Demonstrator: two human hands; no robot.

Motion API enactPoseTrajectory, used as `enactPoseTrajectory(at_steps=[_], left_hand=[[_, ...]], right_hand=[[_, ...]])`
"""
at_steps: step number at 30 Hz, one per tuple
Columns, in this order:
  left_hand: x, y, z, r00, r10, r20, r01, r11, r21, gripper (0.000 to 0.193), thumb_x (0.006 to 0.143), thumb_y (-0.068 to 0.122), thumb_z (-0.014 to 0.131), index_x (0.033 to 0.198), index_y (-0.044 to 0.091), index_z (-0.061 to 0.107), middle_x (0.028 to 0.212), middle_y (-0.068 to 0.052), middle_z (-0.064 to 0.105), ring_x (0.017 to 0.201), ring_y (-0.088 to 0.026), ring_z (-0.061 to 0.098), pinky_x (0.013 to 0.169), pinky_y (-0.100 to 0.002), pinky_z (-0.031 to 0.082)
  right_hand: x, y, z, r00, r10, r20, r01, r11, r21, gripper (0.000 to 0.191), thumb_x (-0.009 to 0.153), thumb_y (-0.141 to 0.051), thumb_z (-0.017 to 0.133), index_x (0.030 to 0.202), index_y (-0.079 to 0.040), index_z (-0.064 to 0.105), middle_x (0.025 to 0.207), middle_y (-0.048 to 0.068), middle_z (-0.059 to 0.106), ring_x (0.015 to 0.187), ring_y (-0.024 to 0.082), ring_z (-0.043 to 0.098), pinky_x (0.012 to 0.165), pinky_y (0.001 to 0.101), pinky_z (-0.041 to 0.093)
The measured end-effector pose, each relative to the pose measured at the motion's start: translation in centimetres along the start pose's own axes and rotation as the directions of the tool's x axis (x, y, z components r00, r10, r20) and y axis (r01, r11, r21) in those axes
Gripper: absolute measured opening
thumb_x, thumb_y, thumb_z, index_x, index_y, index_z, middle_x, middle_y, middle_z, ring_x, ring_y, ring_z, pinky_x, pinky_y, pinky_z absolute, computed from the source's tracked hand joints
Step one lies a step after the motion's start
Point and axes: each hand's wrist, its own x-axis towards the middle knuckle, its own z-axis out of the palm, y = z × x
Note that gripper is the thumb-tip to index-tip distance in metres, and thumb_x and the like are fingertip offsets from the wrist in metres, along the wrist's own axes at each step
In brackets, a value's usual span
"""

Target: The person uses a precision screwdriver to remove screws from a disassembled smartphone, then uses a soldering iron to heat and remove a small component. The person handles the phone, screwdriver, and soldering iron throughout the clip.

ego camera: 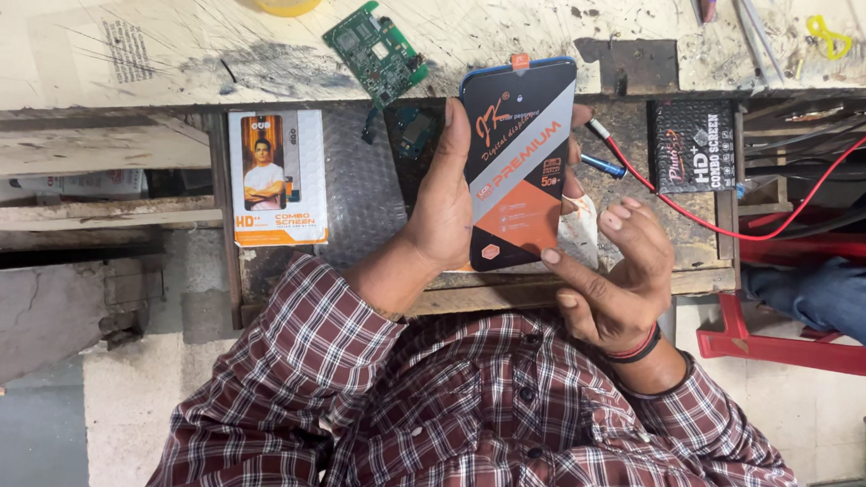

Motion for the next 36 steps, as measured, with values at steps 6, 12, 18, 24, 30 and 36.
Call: enactPoseTrajectory(at_steps=[6, 12, 18, 24, 30, 36], left_hand=[[-0.2, 0.1, 0.2, 1.0, -0.006, 0.008, 0.006, 1.0, -0.012, 0.089, 0.109, 0.072, 0.025, 0.155, -0.002, 0.042, 0.13, -0.015, 0.062, 0.11, -0.023, 0.069, 0.092, -0.038, 0.061], [-0.3, 0.0, 0.2, 1.0, -0.015, 0.024, 0.015, 0.999, -0.029, 0.092, 0.109, 0.074, 0.026, 0.155, -0.005, 0.043, 0.124, -0.015, 0.063, 0.109, -0.022, 0.069, 0.096, -0.038, 0.059], [-0.1, -0.1, 0.3, 1.0, -0.027, -0.006, 0.027, 0.999, -0.033, 0.093, 0.107, 0.075, 0.028, 0.155, -0.005, 0.041, 0.129, -0.016, 0.063, 0.106, -0.023, 0.069, 0.097, -0.039, 0.057], [0.0, 0.2, 1.0, 0.996, -0.027, -0.09, 0.033, 0.998, 0.06, 0.096, 0.099, 0.076, 0.028, 0.157, 0.0, 0.039, 0.136, -0.014, 0.062, 0.104, -0.024, 0.068, 0.095, -0.041, 0.058], [0.2, 0.3, 1.6, 0.999, 0.028, -0.018, -0.027, 0.999, 0.025, 0.104, 0.102, 0.08, 0.029, 0.151, -0.01, 0.045, 0.118, -0.014, 0.064, 0.103, -0.023, 0.067, 0.098, -0.039, 0.056], [0.4, 0.4, 1.7, 0.999, 0.038, -0.02, -0.037, 0.997, 0.063, 0.102, 0.102, 0.079, 0.028, 0.154, -0.007, 0.044, 0.121, -0.015, 0.065, 0.11, -0.026, 0.068, 0.098, -0.041, 0.056]], right_hand=[[0.0, 0.0, -0.1, 1.0, 0.016, 0.003, -0.016, 0.999, 0.041, 0.036, 0.103, -0.041, 0.063, 0.108, -0.01, 0.081, 0.136, 0.016, 0.054, 0.131, 0.035, 0.053, 0.115, 0.0546, 0.048], [-0.1, 0.0, -0.2, 1.0, 0.031, -0.001, -0.031, 0.997, 0.065, 0.034, 0.104, -0.039, 0.062, 0.108, -0.009, 0.08, 0.135, 0.016, 0.055, 0.127, 0.036, 0.056, 0.113, 0.0515, 0.05], [-0.4, 0.1, 0.2, 0.994, 0.086, -0.064, -0.077, 0.988, 0.132, 0.033, 0.104, -0.036, 0.063, 0.106, -0.007, 0.078, 0.134, 0.016, 0.057, 0.126, 0.034, 0.059, 0.111, 0.0496, 0.051], [-0.5, 0.1, 0.2, 0.991, 0.109, -0.081, -0.094, 0.981, 0.171, 0.032, 0.105, -0.034, 0.063, 0.109, -0.005, 0.077, 0.135, 0.016, 0.058, 0.125, 0.034, 0.061, 0.108, 0.0468, 0.053], [0.0, 0.0, -0.3, 0.98, 0.169, -0.103, -0.149, 0.972, 0.182, 0.031, 0.105, -0.03, 0.062, 0.114, -0.003, 0.073, 0.133, 0.02, 0.061, 0.121, 0.032, 0.065, 0.104, 0.0425, 0.053], [0.8, -0.1, -0.4, 0.922, 0.385, -0.04, -0.352, 0.878, 0.325, 0.035, 0.105, -0.03, 0.059, 0.125, -0.001, 0.063, 0.125, 0.017, 0.066, 0.114, 0.025, 0.068, 0.101, 0.037, 0.054]])
